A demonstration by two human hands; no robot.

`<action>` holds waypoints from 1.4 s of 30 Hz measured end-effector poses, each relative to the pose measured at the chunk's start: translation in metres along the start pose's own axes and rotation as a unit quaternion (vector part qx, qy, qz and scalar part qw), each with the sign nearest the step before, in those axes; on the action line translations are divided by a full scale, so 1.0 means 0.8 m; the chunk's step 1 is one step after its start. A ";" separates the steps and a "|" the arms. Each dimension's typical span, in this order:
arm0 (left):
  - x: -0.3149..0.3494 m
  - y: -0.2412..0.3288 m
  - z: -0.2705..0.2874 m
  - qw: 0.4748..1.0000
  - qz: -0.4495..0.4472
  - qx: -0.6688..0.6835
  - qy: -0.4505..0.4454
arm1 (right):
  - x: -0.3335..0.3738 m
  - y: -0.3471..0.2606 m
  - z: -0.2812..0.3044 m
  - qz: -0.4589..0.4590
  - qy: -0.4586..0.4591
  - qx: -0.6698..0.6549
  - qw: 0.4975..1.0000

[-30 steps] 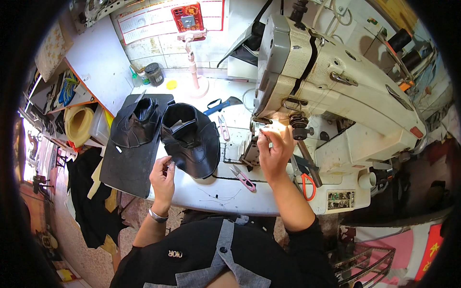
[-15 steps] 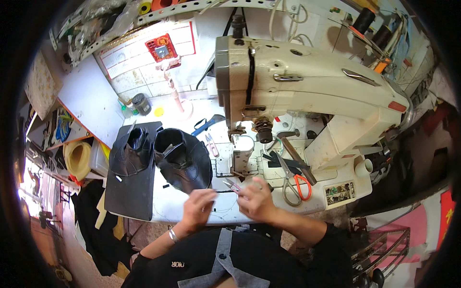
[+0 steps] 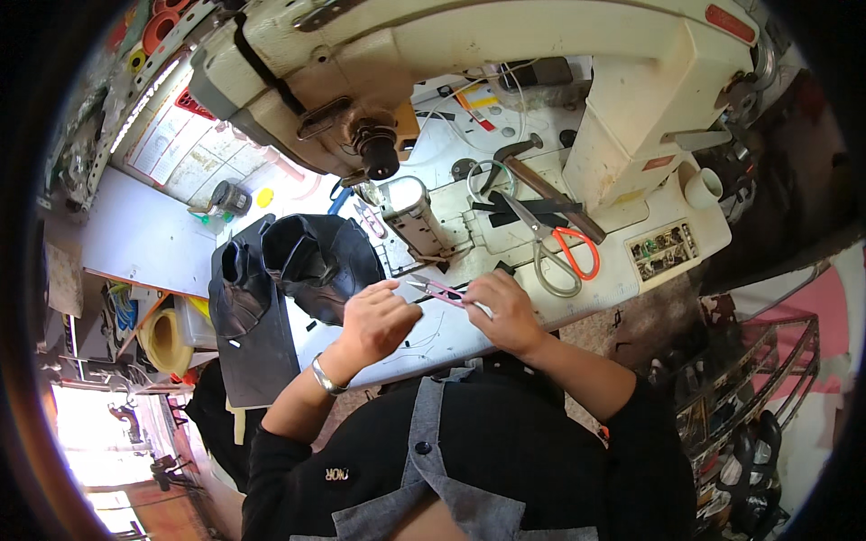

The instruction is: The person aligns a black leather boot on a sewing machine, sews along the upper edge, and then trims excess thread with scissors. The person repeats this process on a second boot, handling each boot individually and finishing with thread trimming.

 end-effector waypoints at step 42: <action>-0.042 0.000 -0.025 0.970 0.177 0.097 0.134 | 0.004 0.020 -0.046 -0.399 -0.061 -0.598 0.693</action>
Point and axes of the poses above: each hand's wrist, its own x-axis away from the middle knuckle, its own z-axis out of the back of the hand, y = z × x, the point moved 5 cm from there along -x, towards the middle knuckle, and after that the axes turned 2 degrees about -y, right-handed, at the moved point
